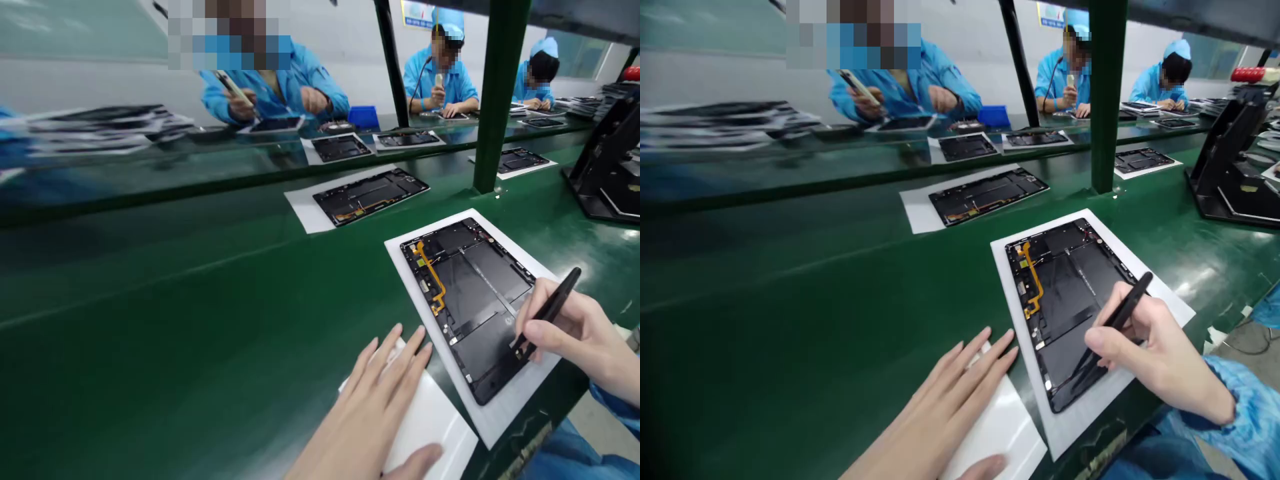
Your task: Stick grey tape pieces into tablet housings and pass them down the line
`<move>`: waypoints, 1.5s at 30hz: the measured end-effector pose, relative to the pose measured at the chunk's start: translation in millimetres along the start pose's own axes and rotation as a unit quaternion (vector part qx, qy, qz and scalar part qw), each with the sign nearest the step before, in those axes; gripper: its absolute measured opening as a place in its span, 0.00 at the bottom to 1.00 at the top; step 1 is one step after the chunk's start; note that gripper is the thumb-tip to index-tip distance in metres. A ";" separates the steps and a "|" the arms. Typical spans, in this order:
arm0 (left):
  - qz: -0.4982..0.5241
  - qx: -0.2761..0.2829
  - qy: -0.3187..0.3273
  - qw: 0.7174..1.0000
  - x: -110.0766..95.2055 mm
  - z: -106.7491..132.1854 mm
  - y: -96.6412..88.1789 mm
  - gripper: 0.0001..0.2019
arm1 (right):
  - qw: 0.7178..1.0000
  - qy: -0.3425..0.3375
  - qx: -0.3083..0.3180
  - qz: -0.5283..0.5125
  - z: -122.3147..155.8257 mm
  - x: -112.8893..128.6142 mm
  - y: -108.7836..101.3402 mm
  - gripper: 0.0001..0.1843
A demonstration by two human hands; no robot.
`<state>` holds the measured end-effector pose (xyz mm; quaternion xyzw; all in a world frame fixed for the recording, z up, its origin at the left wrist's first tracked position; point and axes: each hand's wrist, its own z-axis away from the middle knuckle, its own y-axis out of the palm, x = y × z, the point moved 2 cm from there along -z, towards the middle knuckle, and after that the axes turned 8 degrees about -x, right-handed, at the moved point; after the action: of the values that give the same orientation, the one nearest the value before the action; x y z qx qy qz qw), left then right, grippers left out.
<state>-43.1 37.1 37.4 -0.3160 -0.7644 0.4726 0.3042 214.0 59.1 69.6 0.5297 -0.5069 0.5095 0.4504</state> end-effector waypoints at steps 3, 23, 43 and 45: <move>0.014 -0.003 -0.028 1.000 -1.3 -3.2 1.6 0.38 | 0.993 -0.002 0.082 0.091 -20.6 12.1 16.3 0.13; -0.087 -0.058 -0.094 0.990 -5.0 13.7 11.8 0.35 | 0.946 -0.052 0.268 0.176 -69.8 -6.1 111.6 0.10; -0.046 -0.052 -0.111 0.991 -2.1 7.3 9.3 0.30 | 0.940 -0.064 0.293 0.164 -73.2 -5.3 114.1 0.10; 0.000 -0.066 -0.164 0.984 -2.8 10.2 10.6 0.29 | 0.935 -0.057 0.311 0.159 -73.8 -7.9 113.9 0.11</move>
<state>-47.1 33.3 23.4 -0.2534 -0.8335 0.4663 0.1536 94.7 123.9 62.8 0.5840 -0.4253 0.6756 0.1470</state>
